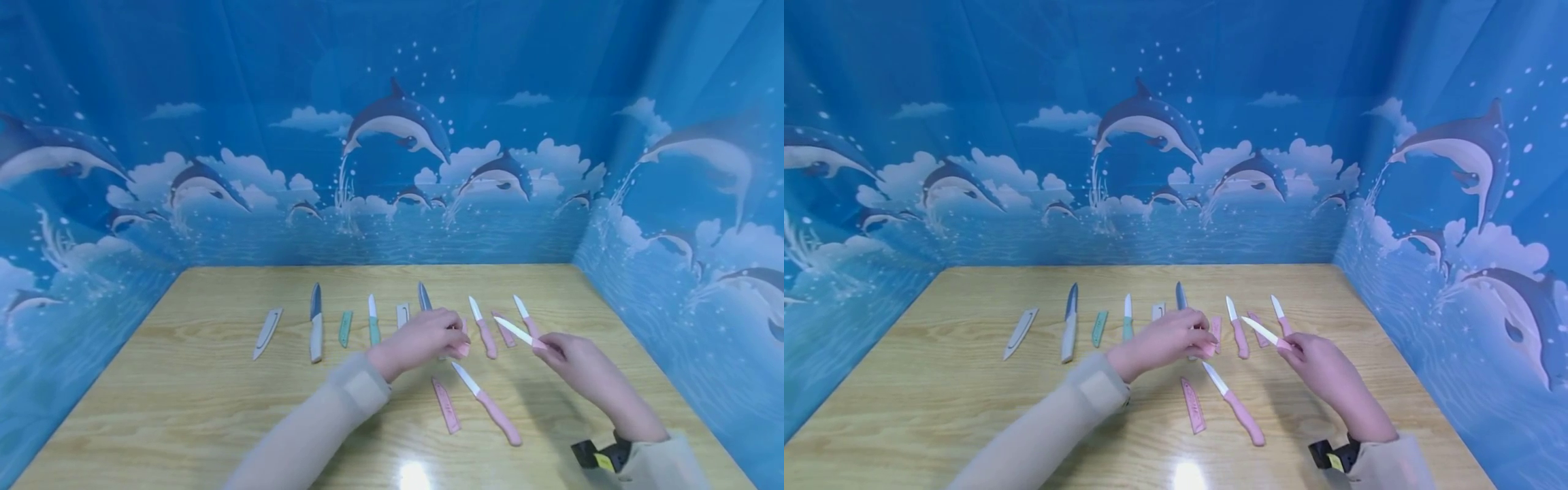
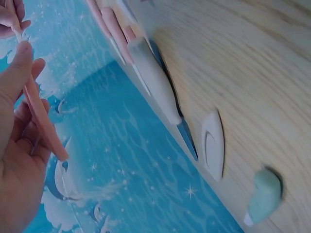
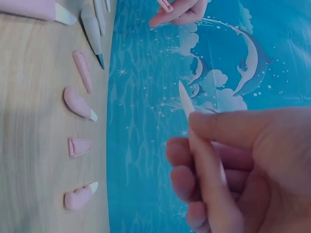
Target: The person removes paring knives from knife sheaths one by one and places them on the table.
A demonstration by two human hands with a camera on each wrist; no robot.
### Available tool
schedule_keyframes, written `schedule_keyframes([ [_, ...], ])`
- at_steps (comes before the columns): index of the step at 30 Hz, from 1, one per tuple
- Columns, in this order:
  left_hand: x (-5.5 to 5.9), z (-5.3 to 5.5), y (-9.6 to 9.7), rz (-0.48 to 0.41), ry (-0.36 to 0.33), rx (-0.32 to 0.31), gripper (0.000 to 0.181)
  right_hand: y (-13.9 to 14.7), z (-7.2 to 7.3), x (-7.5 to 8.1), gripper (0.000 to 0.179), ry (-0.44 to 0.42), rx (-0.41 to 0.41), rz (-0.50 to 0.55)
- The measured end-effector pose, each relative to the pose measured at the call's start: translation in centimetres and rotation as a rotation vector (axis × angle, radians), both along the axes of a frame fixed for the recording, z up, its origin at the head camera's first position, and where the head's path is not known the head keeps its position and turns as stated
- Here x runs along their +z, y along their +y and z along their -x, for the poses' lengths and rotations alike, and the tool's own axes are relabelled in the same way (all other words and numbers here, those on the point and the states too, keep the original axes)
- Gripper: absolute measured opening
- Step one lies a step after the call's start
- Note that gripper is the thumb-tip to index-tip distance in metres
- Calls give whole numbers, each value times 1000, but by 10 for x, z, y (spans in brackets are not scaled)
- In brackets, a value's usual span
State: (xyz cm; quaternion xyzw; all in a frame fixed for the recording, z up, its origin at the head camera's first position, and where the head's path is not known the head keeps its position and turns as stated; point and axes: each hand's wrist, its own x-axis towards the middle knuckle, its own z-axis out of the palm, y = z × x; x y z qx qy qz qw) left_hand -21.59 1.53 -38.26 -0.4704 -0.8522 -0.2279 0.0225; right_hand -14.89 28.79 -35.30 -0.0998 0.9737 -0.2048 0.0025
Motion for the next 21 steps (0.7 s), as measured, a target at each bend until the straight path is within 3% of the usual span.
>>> schedule_keyframes([
  [1, 0, 0, 2, 45, 119, -23, 20, 1, 0, -1, 37, 2, -10, -6],
  [2, 0, -1, 5, 69, 155, -26, 20, 2, 0, -2, 37, -3, -20, -9],
  [4, 0, -1, 10, 152, 346, -60, 24, 3, 0, -4, 37, -23, -39, -11],
  [9, 0, -3, 24, 265, 362, -51, 30, 5, 2, -8, 32, -98, -73, -31],
  [15, -1, -9, 43, 308, 347, -56, 29, 5, 2, -12, 24, -196, -110, -36],
  [21, -9, -16, 64, 342, 328, -57, 24, 8, 1, -21, 19, -253, -122, -59],
])
